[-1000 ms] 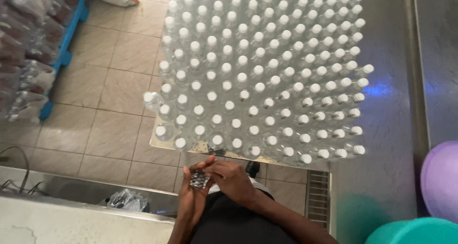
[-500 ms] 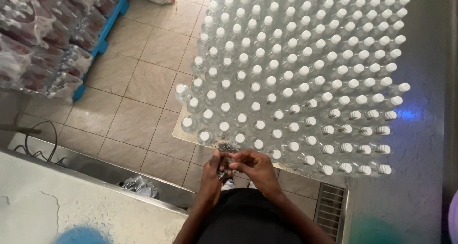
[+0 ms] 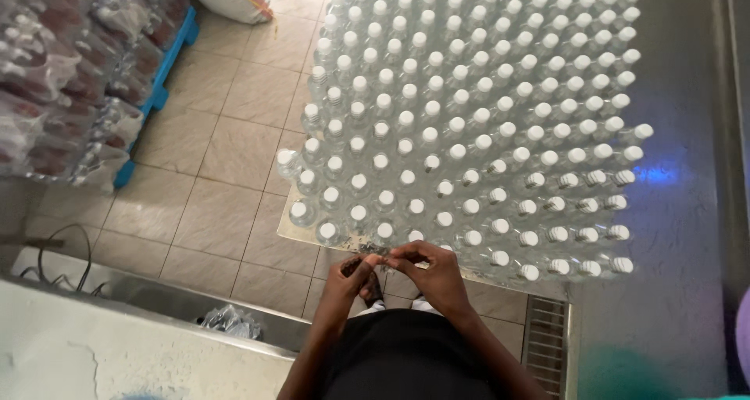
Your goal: The person is capping numerous clear plastic bottles with white caps. They pick up each cap and screw it onto the bottle one by one, working systematically across the array of bottles.
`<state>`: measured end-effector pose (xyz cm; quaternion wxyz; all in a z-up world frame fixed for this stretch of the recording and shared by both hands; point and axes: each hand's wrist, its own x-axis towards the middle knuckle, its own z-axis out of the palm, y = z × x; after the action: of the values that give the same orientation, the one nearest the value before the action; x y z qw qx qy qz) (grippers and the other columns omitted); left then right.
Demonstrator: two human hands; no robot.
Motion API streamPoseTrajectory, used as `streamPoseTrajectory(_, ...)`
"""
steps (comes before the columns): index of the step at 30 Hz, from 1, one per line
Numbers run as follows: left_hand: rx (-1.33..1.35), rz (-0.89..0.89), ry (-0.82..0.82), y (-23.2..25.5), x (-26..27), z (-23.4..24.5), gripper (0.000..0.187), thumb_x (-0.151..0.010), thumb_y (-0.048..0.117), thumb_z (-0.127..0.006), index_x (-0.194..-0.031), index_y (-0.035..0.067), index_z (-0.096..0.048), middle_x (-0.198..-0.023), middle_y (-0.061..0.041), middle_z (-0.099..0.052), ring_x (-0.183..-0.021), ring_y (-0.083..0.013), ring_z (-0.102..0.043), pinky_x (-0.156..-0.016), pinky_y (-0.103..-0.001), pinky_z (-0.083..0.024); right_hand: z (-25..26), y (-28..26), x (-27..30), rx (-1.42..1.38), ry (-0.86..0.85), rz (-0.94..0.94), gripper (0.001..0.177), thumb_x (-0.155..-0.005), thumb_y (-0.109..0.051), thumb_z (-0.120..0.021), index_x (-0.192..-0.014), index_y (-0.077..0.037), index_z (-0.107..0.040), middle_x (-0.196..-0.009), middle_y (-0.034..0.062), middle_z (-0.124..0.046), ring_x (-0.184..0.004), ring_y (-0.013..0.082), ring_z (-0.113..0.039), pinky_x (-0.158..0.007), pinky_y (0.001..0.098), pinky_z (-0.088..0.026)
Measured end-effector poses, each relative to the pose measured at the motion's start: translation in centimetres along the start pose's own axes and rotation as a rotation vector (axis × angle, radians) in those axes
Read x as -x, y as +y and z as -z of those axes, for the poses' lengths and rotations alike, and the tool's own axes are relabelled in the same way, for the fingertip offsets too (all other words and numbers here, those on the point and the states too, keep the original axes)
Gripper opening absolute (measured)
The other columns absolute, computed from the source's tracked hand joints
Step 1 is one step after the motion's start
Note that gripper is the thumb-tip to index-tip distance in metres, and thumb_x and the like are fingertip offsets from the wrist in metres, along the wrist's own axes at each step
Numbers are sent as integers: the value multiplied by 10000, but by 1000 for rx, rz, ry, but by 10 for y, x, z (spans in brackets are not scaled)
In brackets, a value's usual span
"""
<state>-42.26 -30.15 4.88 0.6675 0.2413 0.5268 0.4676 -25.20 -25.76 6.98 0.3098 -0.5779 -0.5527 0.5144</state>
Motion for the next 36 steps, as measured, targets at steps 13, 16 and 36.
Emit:
streamPoseTrajectory(13, 36, 84, -254, -3, -34, -35, 235, -900, 204, -766, -940, -28, -773, -547, 19, -423, -471, -75, -346, -471, -244, -297, 68, -10, -4, 240, -109, 568, 96, -913, -100, -738, -1006, -106, -762, -976, 71, -717, -861, 198, -705, -720, 321, -564)
streamPoseTrajectory(16, 73, 22, -266, 3, -44, -53, 175, -879, 155, -794, -887, -15, -751, -604, 12, -483, -493, -79, -349, -461, -247, -286, 83, -19, -15, 180, -92, 612, 74, -885, -89, -768, -957, -99, -758, -1014, 68, -704, -838, 188, -708, -727, 322, -607)
streamPoseTrajectory(36, -190, -127, -359, 91, -163, -133, 207, -897, 147, -792, -985, -38, -764, -567, 34, -460, -500, -7, -377, -468, -149, -286, 201, -18, -166, -106, -508, 416, 187, -962, -215, -707, -1016, -40, -675, -1162, 124, -636, -1099, 198, -616, -971, 380, -512)
